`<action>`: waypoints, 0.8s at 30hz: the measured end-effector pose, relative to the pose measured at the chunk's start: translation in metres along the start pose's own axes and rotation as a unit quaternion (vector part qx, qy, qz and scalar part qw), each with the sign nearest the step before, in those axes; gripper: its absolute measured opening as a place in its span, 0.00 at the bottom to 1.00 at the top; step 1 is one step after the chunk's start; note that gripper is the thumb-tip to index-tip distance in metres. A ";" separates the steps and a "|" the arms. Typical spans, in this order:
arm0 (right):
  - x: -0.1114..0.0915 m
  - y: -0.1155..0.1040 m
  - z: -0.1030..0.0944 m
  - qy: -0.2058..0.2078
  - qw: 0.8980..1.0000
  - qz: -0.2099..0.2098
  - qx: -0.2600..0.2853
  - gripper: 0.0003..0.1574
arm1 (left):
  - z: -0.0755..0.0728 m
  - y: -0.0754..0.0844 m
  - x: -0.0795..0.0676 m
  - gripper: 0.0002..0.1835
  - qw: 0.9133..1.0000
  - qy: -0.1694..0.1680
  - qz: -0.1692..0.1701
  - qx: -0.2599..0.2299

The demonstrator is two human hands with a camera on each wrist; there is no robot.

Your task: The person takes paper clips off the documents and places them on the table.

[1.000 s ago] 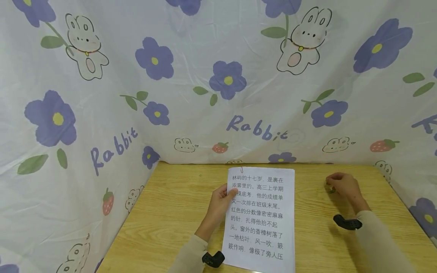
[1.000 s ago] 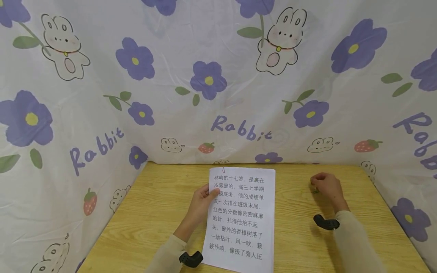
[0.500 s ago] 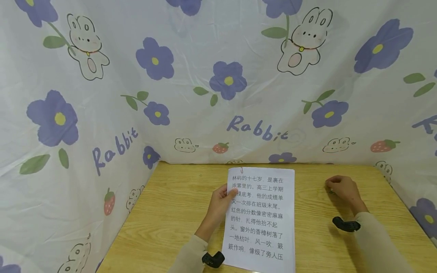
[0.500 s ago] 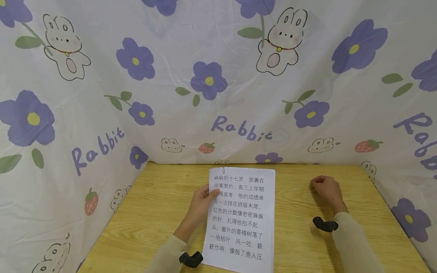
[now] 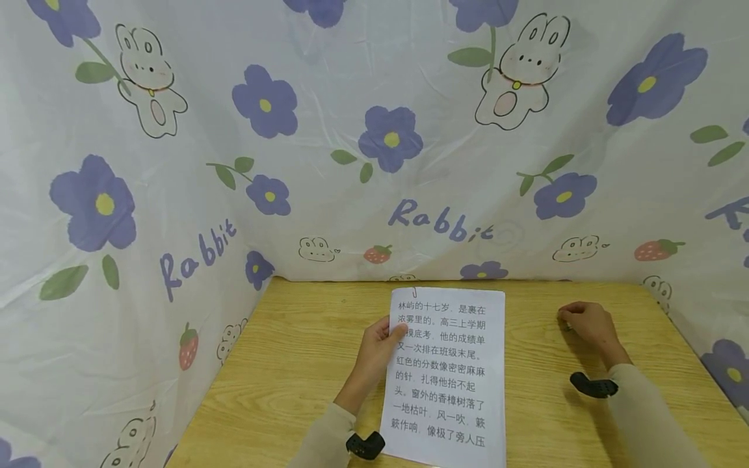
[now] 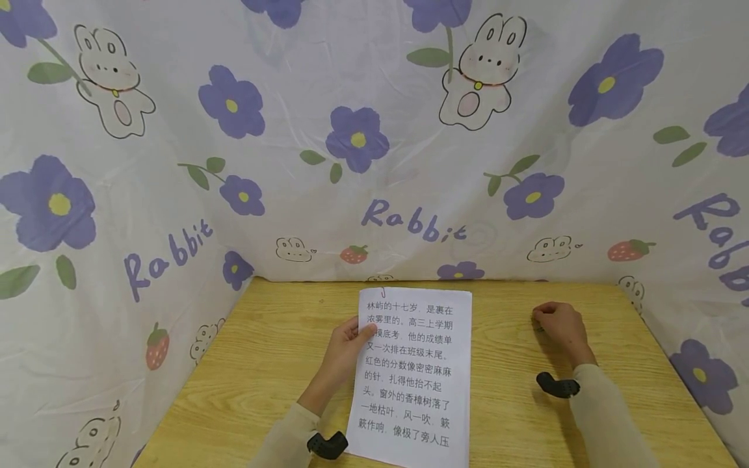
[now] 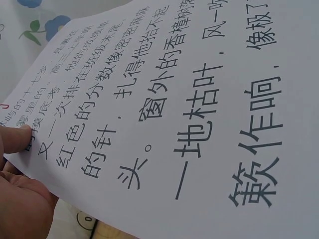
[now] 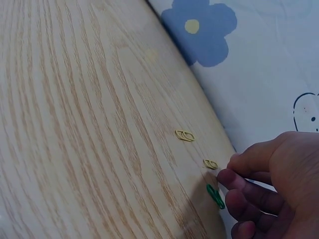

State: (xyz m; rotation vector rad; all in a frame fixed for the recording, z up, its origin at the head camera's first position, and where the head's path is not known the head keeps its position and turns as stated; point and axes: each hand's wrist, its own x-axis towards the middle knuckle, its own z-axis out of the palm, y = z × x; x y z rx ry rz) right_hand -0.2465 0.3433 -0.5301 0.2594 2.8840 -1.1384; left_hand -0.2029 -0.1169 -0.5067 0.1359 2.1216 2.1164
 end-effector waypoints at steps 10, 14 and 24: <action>-0.002 -0.002 -0.001 0.011 1.000 -0.009 0.010 0.29 | 0.002 0.000 0.002 0.17 1.000 -0.003 -0.001 0.001; -0.004 -0.013 -0.002 0.019 0.999 -0.034 0.014 0.29 | 0.002 -0.001 0.002 0.17 1.000 -0.007 -0.003 0.002; -0.006 -0.054 -0.006 0.042 0.994 -0.096 0.025 0.29 | 0.003 -0.002 0.002 0.17 1.000 -0.014 -0.001 0.008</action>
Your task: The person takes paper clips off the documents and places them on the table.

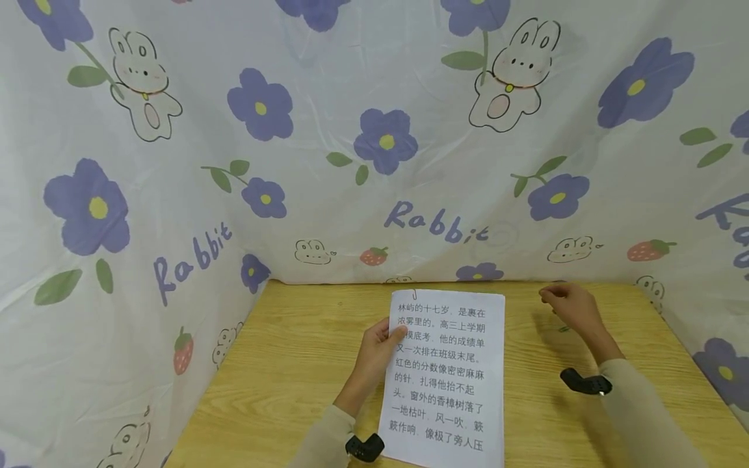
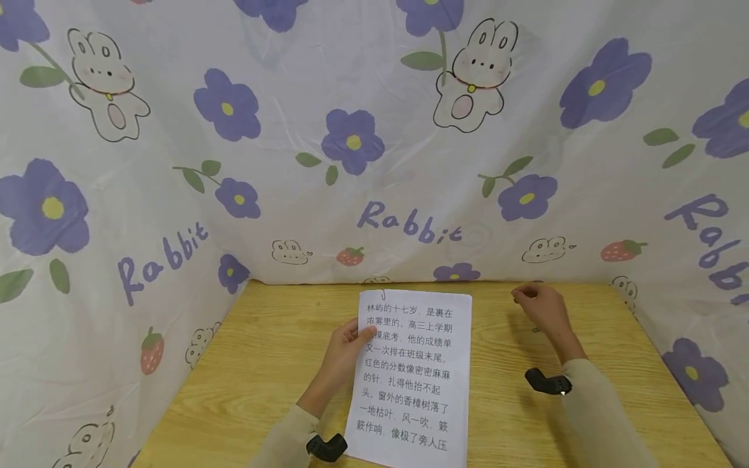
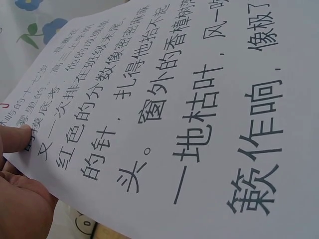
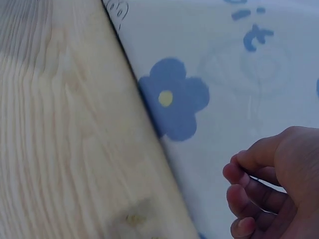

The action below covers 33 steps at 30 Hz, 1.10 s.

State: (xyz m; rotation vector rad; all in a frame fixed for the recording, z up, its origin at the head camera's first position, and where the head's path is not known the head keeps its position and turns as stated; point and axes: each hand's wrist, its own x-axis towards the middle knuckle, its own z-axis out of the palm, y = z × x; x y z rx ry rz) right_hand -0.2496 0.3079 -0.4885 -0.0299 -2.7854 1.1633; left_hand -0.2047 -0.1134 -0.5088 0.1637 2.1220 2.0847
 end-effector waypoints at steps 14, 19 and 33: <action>0.001 -0.072 -0.005 -0.016 0.997 -0.076 0.015 0.20 | 0.002 0.000 0.000 0.17 1.000 0.004 0.006 -0.001; -0.001 -0.098 -0.007 -0.020 0.995 -0.098 0.014 0.19 | 0.002 0.000 -0.001 0.17 1.000 0.008 0.005 0.002; 0.001 -0.142 -0.006 -0.047 0.988 -0.144 0.035 0.17 | 0.001 0.000 0.000 0.16 1.000 0.001 0.007 -0.003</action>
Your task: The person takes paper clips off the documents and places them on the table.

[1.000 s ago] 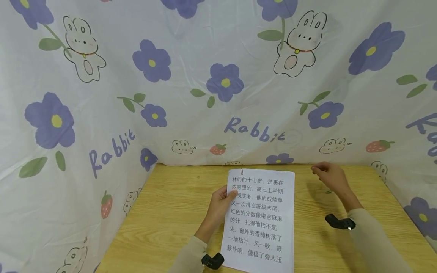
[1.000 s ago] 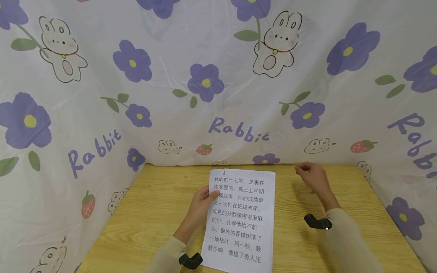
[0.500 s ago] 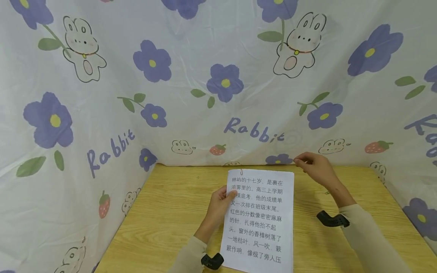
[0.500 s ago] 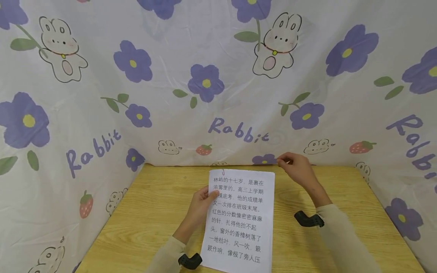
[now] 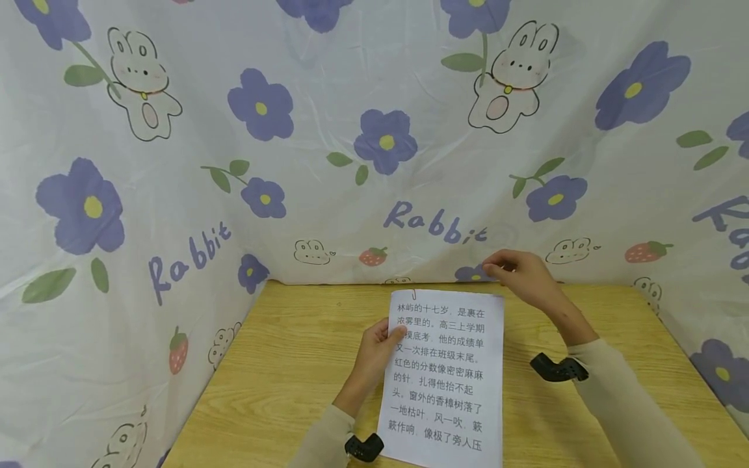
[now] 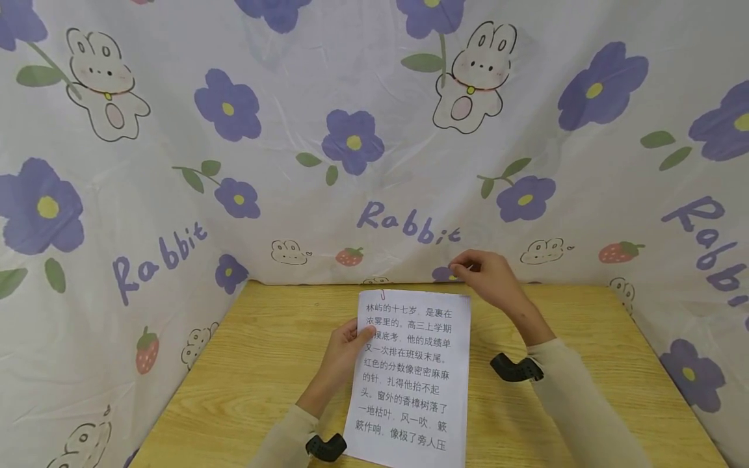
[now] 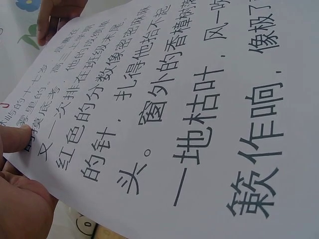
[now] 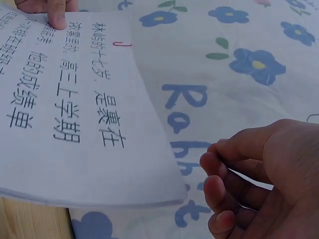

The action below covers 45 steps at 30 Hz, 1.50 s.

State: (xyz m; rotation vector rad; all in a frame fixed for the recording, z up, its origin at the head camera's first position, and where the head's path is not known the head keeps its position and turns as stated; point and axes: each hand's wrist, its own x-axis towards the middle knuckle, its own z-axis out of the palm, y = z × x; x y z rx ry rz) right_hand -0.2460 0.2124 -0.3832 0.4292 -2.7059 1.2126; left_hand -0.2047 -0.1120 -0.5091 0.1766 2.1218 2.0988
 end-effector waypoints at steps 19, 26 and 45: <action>0.015 -0.039 0.020 -0.016 0.999 -0.045 0.017 0.09 | 0.001 0.000 0.001 0.17 1.000 0.008 -0.006 -0.003; 0.018 -0.045 0.029 -0.027 0.998 -0.048 0.024 0.09 | 0.001 0.002 0.001 0.16 1.000 0.005 -0.008 -0.002; 0.028 -0.061 0.058 -0.038 0.997 -0.063 0.002 0.08 | 0.001 0.003 0.002 0.17 1.000 0.004 -0.007 0.010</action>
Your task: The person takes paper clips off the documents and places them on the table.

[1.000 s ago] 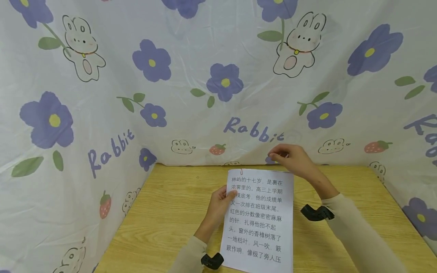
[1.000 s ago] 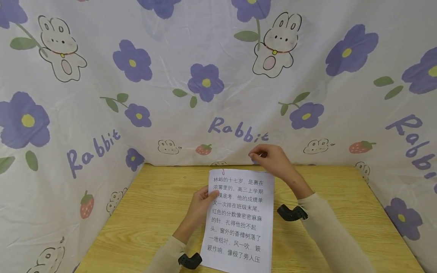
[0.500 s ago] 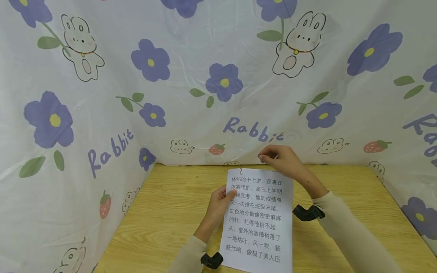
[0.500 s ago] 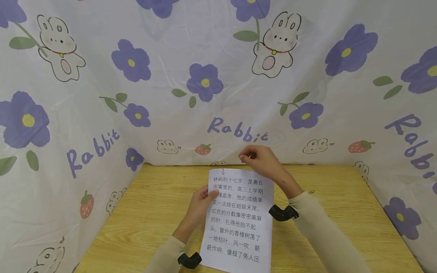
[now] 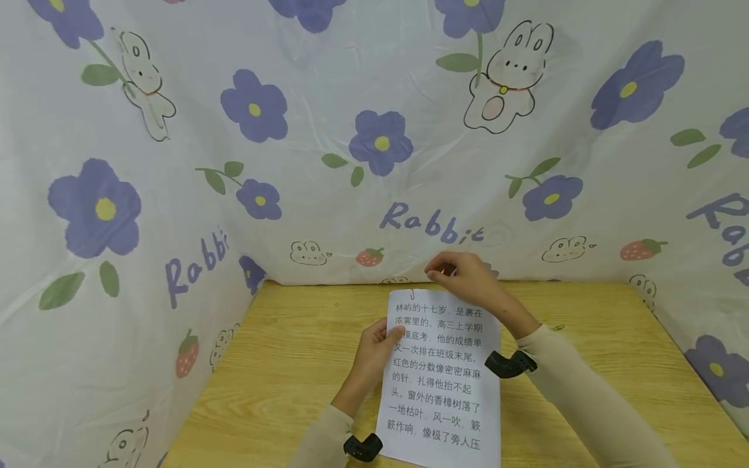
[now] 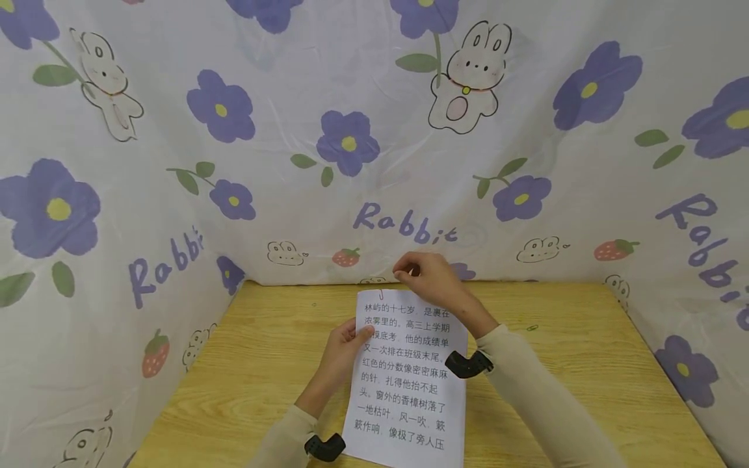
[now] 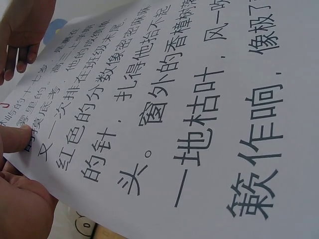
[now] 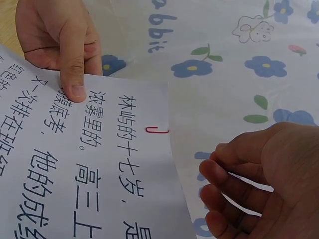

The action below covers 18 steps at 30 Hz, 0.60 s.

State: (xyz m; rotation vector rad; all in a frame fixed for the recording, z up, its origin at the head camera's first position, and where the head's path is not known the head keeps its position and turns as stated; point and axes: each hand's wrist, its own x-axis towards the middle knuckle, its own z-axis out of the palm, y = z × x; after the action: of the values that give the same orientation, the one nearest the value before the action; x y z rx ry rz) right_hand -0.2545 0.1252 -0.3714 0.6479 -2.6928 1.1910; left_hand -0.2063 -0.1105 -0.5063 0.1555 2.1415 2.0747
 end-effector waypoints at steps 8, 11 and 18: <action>0.009 -0.002 0.012 -0.021 1.000 -0.004 -0.011 0.07 | 0.000 0.003 0.003 0.17 1.000 -0.006 0.003 -0.005; 0.011 -0.002 0.016 -0.035 0.999 -0.004 -0.009 0.08 | 0.001 0.004 0.004 0.17 1.000 -0.007 0.007 -0.007; 0.015 -0.002 0.025 -0.068 0.997 -0.015 -0.020 0.11 | 0.003 0.005 0.005 0.16 1.000 -0.011 0.007 -0.011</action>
State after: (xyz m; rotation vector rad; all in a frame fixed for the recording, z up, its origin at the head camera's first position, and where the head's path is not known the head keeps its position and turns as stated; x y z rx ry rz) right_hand -0.2657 0.1012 -0.3826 0.7892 -2.7985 1.1219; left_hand -0.2107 -0.1066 -0.5012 0.1918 2.1102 2.0927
